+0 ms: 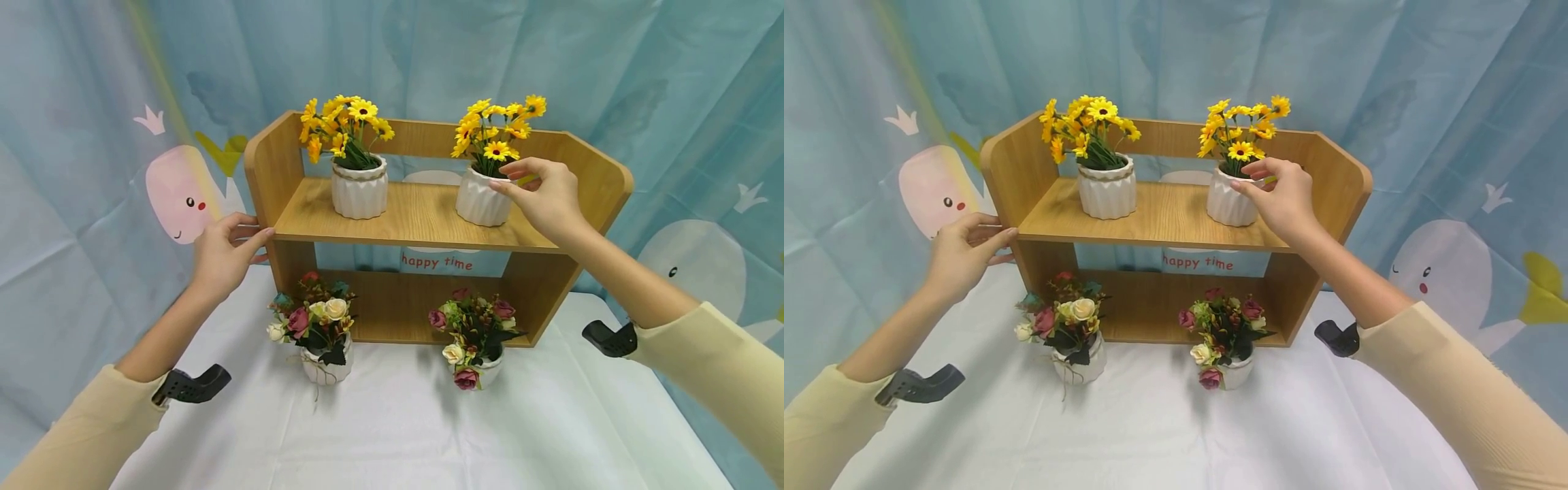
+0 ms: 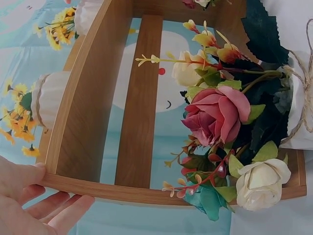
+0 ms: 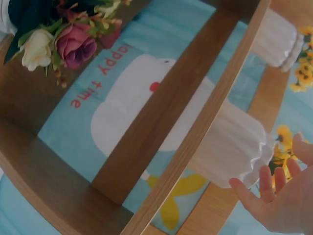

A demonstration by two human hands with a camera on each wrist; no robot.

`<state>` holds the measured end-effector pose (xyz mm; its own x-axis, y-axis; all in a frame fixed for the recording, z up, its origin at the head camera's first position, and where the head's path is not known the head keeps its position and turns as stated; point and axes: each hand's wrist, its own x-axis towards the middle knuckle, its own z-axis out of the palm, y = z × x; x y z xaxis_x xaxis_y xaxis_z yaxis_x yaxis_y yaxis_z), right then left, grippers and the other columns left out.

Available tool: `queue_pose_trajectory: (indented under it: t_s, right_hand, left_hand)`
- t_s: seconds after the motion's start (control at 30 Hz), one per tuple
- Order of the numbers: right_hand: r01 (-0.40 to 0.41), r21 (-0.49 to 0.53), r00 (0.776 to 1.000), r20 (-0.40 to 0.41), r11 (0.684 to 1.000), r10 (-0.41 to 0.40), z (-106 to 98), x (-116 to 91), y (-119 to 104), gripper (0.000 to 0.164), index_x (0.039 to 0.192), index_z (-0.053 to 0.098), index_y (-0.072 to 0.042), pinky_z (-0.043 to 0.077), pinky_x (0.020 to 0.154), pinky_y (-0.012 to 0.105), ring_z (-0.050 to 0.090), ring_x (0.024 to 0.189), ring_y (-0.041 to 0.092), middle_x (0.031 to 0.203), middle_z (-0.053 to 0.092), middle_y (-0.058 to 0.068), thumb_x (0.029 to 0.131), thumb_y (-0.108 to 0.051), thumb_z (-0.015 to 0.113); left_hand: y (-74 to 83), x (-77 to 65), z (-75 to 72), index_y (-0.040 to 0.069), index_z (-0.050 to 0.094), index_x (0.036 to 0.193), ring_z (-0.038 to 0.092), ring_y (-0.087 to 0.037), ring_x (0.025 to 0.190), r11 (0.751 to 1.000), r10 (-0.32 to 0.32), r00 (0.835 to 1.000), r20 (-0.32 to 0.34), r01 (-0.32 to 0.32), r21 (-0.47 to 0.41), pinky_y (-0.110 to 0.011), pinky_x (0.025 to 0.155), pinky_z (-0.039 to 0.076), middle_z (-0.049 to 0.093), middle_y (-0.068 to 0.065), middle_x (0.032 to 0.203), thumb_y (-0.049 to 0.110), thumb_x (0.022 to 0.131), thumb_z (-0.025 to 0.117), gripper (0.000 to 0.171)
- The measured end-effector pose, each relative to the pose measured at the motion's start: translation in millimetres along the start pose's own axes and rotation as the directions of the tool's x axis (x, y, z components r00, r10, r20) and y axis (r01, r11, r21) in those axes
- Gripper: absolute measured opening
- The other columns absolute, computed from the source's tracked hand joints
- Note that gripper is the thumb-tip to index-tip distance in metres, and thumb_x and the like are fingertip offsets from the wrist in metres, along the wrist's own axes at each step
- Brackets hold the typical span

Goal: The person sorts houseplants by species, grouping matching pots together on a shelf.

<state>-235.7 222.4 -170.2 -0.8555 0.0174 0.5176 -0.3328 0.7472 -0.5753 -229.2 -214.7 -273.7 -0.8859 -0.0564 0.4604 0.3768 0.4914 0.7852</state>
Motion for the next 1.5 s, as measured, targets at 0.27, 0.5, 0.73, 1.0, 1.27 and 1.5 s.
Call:
queue_pose_trajectory:
  t_s: [0.27, 0.5, 0.73, 1.0, 1.27, 1.5]
  right_hand:
    - [0.027, 0.012, 1.0, 0.011, 1.0, -0.027, 1.7, -20.8, 3.4, 0.037, 0.127, 0.073, -0.001, 0.047, 0.074, 0.012, 0.068, 0.099, 0.022, 0.126, 0.072, 0.021, 0.102, -0.028, 0.074]
    - [0.109, 0.021, 0.993, 0.039, 0.994, -0.109, 18.4, -43.0, 16.4, 0.036, 0.127, 0.071, 0.004, 0.045, 0.07, 0.006, 0.069, 0.105, 0.043, 0.123, 0.071, 0.028, 0.101, -0.02, 0.075]
    - [0.174, 0.022, 0.985, -0.002, 0.984, -0.174, 34.5, -63.4, 24.3, 0.027, 0.119, 0.074, 0.004, 0.063, 0.086, 0.051, 0.072, 0.102, 0.041, 0.118, 0.073, 0.025, 0.097, -0.01, 0.078]
    - [0.273, -0.017, 0.96, -0.053, 0.962, -0.274, 43.0, -88.2, 34.0, 0.028, 0.118, 0.076, 0.002, 0.055, 0.085, 0.054, 0.068, 0.102, 0.039, 0.113, 0.075, 0.022, 0.091, -0.003, 0.082]
    - [0.277, -0.042, 0.961, -0.002, 0.96, -0.277, 50.3, -114.0, 53.3, 0.026, 0.117, 0.077, -0.001, 0.056, 0.082, 0.054, 0.068, 0.102, 0.038, 0.112, 0.075, 0.019, 0.091, -0.004, 0.082]
    - [0.273, -0.064, 0.962, 0.042, 0.96, -0.27, 55.0, -137.7, 66.8, 0.023, 0.111, 0.077, -0.005, 0.053, 0.064, 0.027, 0.064, 0.083, 0.025, 0.105, 0.075, 0.01, 0.089, -0.003, 0.084]
  left_hand:
    - [0.3, -0.2, 1.4, -0.015, 0.062, 0.126, 0.059, 0.021, 0.076, 1.0, 0.015, 1.0, -0.005, -0.015, -0.004, -0.011, 0.063, 0.058, 0.068, -0.036, 0.122, 0.015, 0.104, 0.069, 0.038]
    - [-0.5, -0.7, 1.7, -0.015, 0.061, 0.124, 0.058, 0.022, 0.075, 1.0, 0.023, 1.0, -0.01, -0.023, -0.002, -0.012, 0.064, 0.058, 0.068, -0.037, 0.122, 0.014, 0.104, 0.068, 0.036]
    - [-0.4, -1.5, 1.2, -0.014, 0.062, 0.125, 0.061, 0.017, 0.078, 1.0, 0.015, 1.0, -0.007, -0.015, 0.018, -0.014, 0.065, 0.06, 0.068, -0.035, 0.122, 0.015, 0.104, 0.068, 0.036]
    - [1.0, -1.6, 0.9, -0.013, 0.062, 0.127, 0.072, -0.003, 0.086, 0.999, -0.004, 1.0, -0.004, 0.004, 0.039, -0.011, 0.065, 0.058, 0.069, -0.034, 0.125, 0.018, 0.105, 0.068, 0.038]
    - [1.6, -1.8, 1.1, -0.013, 0.062, 0.127, 0.078, -0.022, 0.092, 0.999, -0.009, 1.0, -0.003, 0.009, 0.035, -0.009, 0.064, 0.057, 0.068, -0.035, 0.125, 0.018, 0.105, 0.068, 0.038]
    - [2.3, -1.9, 1.7, -0.012, 0.062, 0.127, 0.077, -0.034, 0.098, 0.999, -0.009, 1.0, -0.002, 0.009, 0.04, -0.009, 0.064, 0.056, 0.068, -0.034, 0.125, 0.018, 0.105, 0.068, 0.038]
